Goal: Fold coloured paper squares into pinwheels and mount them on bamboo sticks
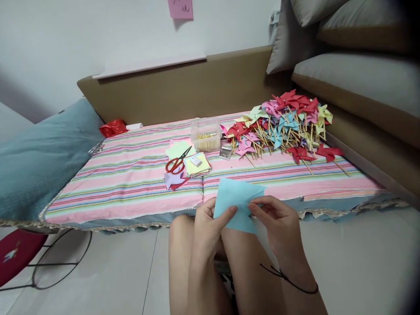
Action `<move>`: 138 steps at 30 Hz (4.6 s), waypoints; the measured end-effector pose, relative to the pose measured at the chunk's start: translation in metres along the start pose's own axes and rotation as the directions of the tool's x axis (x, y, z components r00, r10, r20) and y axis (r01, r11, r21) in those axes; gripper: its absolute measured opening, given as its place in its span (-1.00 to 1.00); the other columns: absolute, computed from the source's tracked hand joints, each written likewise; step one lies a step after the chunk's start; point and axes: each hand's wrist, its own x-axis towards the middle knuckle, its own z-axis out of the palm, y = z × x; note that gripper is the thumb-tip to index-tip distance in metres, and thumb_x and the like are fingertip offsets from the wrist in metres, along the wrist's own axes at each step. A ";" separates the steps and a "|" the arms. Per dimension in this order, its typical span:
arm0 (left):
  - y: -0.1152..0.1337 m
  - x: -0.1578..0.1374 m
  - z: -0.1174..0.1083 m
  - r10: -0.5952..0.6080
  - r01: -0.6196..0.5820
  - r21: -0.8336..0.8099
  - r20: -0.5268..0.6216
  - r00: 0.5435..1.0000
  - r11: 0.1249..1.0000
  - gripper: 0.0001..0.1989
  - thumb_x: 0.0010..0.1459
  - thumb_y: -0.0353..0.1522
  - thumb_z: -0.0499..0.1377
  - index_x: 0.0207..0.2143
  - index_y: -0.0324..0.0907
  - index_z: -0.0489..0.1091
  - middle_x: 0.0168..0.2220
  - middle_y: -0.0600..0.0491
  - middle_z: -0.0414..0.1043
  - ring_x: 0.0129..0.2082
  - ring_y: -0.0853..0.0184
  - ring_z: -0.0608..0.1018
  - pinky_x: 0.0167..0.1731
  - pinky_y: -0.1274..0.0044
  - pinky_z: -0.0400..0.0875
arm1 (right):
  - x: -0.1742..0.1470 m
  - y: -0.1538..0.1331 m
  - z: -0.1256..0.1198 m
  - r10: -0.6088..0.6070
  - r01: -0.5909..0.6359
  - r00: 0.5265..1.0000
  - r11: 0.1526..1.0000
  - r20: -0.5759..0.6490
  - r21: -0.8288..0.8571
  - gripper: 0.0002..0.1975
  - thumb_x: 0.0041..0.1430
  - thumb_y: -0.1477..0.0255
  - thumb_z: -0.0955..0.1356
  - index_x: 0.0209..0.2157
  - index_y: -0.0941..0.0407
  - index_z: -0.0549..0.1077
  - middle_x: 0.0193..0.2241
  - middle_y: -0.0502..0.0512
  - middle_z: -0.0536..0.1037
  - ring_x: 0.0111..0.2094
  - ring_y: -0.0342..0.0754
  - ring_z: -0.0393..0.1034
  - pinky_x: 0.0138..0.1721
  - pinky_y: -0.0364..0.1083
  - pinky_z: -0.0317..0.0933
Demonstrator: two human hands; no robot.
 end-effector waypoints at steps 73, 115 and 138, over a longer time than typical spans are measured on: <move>-0.013 -0.011 -0.031 -0.021 -0.007 0.263 0.103 0.994 0.965 -0.69 -0.14 -0.40 0.40 -0.28 -0.14 0.44 -0.16 0.01 0.53 -0.25 0.31 0.54 -0.36 0.57 0.36 | -0.007 0.011 -0.015 0.341 -0.279 0.869 0.936 0.359 -0.212 -0.18 -0.04 0.36 0.48 0.19 0.00 0.04 -0.46 -0.02 0.58 -0.39 -0.01 0.51 -0.36 -0.06 0.34; -0.014 -0.010 0.002 -0.076 0.056 -0.114 -0.176 0.981 0.992 -0.36 -0.27 -0.37 0.42 -0.22 -0.09 0.07 -0.55 0.17 0.51 -0.65 0.43 0.46 -0.55 0.60 0.33 | -0.014 0.001 0.006 0.248 -0.248 0.966 0.969 0.068 -0.009 0.07 -0.19 0.28 0.55 0.27 0.02 -0.06 -0.47 0.02 0.56 -0.47 0.06 0.48 -0.39 0.06 0.40; -0.012 -0.012 -0.012 -0.109 0.122 0.077 -0.149 0.983 0.990 -0.27 -0.30 -0.28 0.45 -0.10 -0.12 0.13 -0.60 0.21 0.47 -0.69 0.51 0.37 -0.60 0.67 0.23 | -0.011 0.004 0.002 0.309 -0.302 0.944 0.950 0.113 -0.077 -0.07 -0.21 0.26 0.55 0.18 -0.01 0.11 -0.59 -0.09 0.50 -0.56 0.00 0.41 -0.54 -0.05 0.31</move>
